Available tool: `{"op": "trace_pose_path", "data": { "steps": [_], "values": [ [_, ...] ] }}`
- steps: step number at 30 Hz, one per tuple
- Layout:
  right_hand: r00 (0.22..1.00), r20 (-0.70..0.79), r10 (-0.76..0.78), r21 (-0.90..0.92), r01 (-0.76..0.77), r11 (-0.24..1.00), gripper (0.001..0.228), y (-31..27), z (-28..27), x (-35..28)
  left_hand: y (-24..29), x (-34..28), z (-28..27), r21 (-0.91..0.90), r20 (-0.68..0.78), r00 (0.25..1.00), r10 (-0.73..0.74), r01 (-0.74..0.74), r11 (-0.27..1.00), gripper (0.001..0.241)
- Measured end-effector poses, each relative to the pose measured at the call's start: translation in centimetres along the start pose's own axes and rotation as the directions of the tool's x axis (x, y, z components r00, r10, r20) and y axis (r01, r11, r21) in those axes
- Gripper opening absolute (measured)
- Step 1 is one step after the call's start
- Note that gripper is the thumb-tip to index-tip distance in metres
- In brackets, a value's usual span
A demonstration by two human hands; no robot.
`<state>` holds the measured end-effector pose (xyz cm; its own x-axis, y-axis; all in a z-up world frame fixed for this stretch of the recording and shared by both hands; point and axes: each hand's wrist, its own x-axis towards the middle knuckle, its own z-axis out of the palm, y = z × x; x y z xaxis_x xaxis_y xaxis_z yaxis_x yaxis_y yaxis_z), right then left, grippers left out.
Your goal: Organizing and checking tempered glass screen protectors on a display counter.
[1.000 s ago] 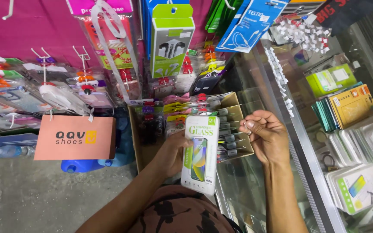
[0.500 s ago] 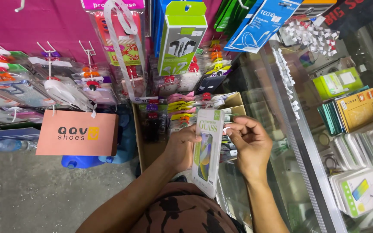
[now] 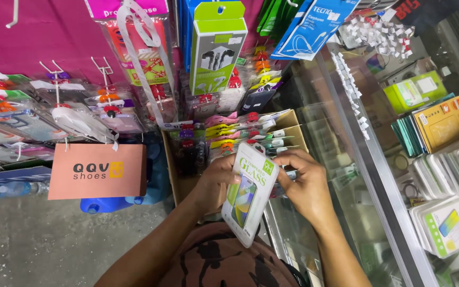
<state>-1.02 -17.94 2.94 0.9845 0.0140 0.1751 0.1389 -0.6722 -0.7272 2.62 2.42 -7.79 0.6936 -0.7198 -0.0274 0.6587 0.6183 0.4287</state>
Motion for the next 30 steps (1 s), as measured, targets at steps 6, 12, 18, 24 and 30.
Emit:
{"op": "trace_pose_path", "data": {
  "steps": [6, 12, 18, 24, 30],
  "values": [
    [0.987, 0.127, 0.104, 0.155, -0.123, 0.98, 0.01, 1.0, -1.0, 0.5, 0.1, 0.2, 0.3, 0.001, 0.023, 1.0, -0.011, 0.011, 1.0, 0.056],
    [0.971, 0.151, 0.183, 0.073, -0.195, 0.978, 0.003, 2.6, -2.0, 0.9, -0.1, 0.7, 0.2, 0.003, 0.064, 0.998, -0.024, 0.023, 1.0, 0.056],
    [0.923, -0.157, 0.351, 0.199, -0.319, 0.927, 0.008, 9.6, -11.2, 7.6, 0.1, 0.4, 0.5, -0.002, -0.055, 0.998, -0.003, 0.003, 1.0, 0.055],
    [0.881, -0.144, 0.45, 0.079, -0.443, 0.893, 0.014, 18.5, -16.8, 13.7, -1.3, -0.4, -3.2, 0.044, -0.163, 0.986, -0.017, 0.025, 0.999, 0.06],
    [0.843, -0.064, 0.535, -0.066, -0.538, 0.84, 0.015, 21.5, -18.0, 13.9, -0.4, -2.0, -3.2, 0.005, -0.242, 0.97, -0.003, 0.004, 1.0, 0.06]
  ]
}}
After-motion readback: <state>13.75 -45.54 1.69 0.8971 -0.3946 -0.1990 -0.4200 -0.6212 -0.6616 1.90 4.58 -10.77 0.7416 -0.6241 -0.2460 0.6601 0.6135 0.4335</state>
